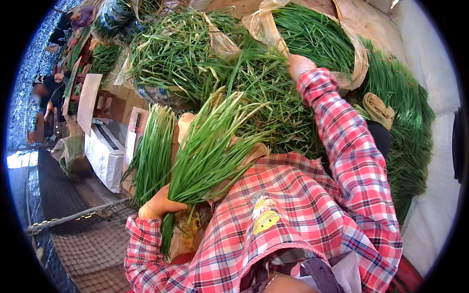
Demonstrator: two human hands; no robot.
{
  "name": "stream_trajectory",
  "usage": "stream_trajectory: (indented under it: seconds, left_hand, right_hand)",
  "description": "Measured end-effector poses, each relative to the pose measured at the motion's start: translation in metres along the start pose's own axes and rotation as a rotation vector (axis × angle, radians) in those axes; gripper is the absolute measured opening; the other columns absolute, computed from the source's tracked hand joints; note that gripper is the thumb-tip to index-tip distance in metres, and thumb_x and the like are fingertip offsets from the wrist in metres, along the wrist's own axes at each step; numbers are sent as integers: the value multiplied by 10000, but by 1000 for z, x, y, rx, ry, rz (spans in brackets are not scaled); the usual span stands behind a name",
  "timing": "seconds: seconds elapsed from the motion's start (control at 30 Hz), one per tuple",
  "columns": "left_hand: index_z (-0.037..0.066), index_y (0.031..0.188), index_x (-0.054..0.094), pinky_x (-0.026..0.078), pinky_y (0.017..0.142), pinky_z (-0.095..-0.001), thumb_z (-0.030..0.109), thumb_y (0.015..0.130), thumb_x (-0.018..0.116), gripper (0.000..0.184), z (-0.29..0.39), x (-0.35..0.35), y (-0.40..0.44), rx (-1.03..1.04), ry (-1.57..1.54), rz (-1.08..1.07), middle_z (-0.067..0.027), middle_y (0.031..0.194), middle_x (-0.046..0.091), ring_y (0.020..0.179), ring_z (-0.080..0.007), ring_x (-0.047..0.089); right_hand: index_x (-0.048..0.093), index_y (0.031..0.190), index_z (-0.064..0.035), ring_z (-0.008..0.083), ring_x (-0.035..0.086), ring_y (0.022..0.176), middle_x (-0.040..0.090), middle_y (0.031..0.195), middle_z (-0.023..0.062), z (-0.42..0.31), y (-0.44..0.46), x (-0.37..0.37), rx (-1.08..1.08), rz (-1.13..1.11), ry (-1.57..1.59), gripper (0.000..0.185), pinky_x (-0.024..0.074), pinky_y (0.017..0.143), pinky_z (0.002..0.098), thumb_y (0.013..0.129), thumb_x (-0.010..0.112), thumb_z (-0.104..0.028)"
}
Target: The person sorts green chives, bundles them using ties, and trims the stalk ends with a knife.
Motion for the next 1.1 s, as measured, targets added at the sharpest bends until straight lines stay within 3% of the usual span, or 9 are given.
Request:
stream_trajectory:
  seconds: [0.13, 0.2, 0.43, 0.73, 0.83, 0.9, 0.93, 1.03, 1.1]
  left_hand:
    - [-3, 1251, 448, 379, 936, -297, 64, 620, 741, 699, -13, -2, -6, 15, -81, 46, -52, 1157, 556, 1053, -163, 503]
    - [-4, 1245, 453, 385, 929, -296, 63, 622, 742, 690, -7, 5, -6, -13, -101, 55, -49, 1149, 561, 1041, -161, 509]
    - [-10, 1169, 503, 441, 831, -295, 90, 693, 668, 514, 14, 20, -5, 147, 233, 175, -101, 1017, 620, 923, -156, 560]
    - [36, 1109, 531, 490, 734, -349, 146, 741, 632, 397, 39, 29, -5, 287, 730, 295, -189, 925, 618, 872, -359, 601]
    - [43, 1130, 522, 489, 724, -367, 156, 748, 630, 413, 32, 26, -17, 300, 783, 358, -190, 934, 617, 858, -366, 599]
    - [102, 1231, 468, 481, 696, -420, 183, 736, 643, 531, 35, 28, -16, 244, 970, 467, -189, 906, 613, 821, -369, 599]
    - [131, 1281, 440, 477, 682, -446, 197, 731, 650, 593, 36, 29, -16, 217, 1057, 528, -189, 892, 611, 802, -371, 598]
    - [196, 1355, 344, 478, 639, -457, 152, 660, 674, 771, 33, 31, -12, 100, 1272, 544, -164, 854, 588, 743, -366, 600]
    - [234, 1386, 286, 485, 614, -441, 77, 580, 698, 919, 33, 37, -7, 24, 1397, 538, -136, 851, 568, 705, -348, 603]
  right_hand:
    - [286, 1376, -71, 281, 406, 1230, 374, 1365, 158, -22, -44, -2, -114, -172, -354, 710, 351, 1023, 384, 803, 643, -292]
    - [231, 1391, -44, 282, 288, 1305, 275, 1424, 163, -53, -63, 8, -358, -356, 118, 832, 233, 1091, 372, 760, 677, -354]
    - [583, 1128, -18, 223, 583, 892, 626, 1017, 131, -104, -101, 50, -392, -405, 759, 455, 477, 812, 339, 791, 664, -313]
    - [648, 958, -103, 146, 551, 790, 620, 952, 52, 7, -20, 53, -137, -40, 1150, 175, 468, 670, 251, 829, 607, -213]
    - [655, 977, -103, 181, 632, 696, 669, 799, 51, 58, -3, 7, 67, -149, 205, 208, 504, 641, 323, 880, 540, -246]
    - [435, 1278, -96, 282, 549, 1053, 549, 1165, 175, 96, 55, 63, 100, -477, 70, 546, 440, 892, 350, 828, 599, -358]
    - [318, 1373, -101, 310, 479, 1167, 462, 1289, 205, 66, -9, 40, -141, -126, -77, 702, 393, 970, 360, 809, 618, -392]
    - [200, 1419, -164, 310, 247, 1325, 198, 1456, 179, -8, -56, 8, -410, -402, 583, 928, 188, 1103, 403, 696, 721, -420]
    - [381, 1346, -149, 315, 441, 1184, 464, 1294, 177, -50, -78, 19, -656, -437, 515, 814, 306, 1035, 407, 659, 775, -336]
Point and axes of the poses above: each hand's wrist, its own y-axis towards the middle knuckle, its own x-axis out of the palm, z = x × y, the point moved 1 cm from there along y, towards the middle knuckle
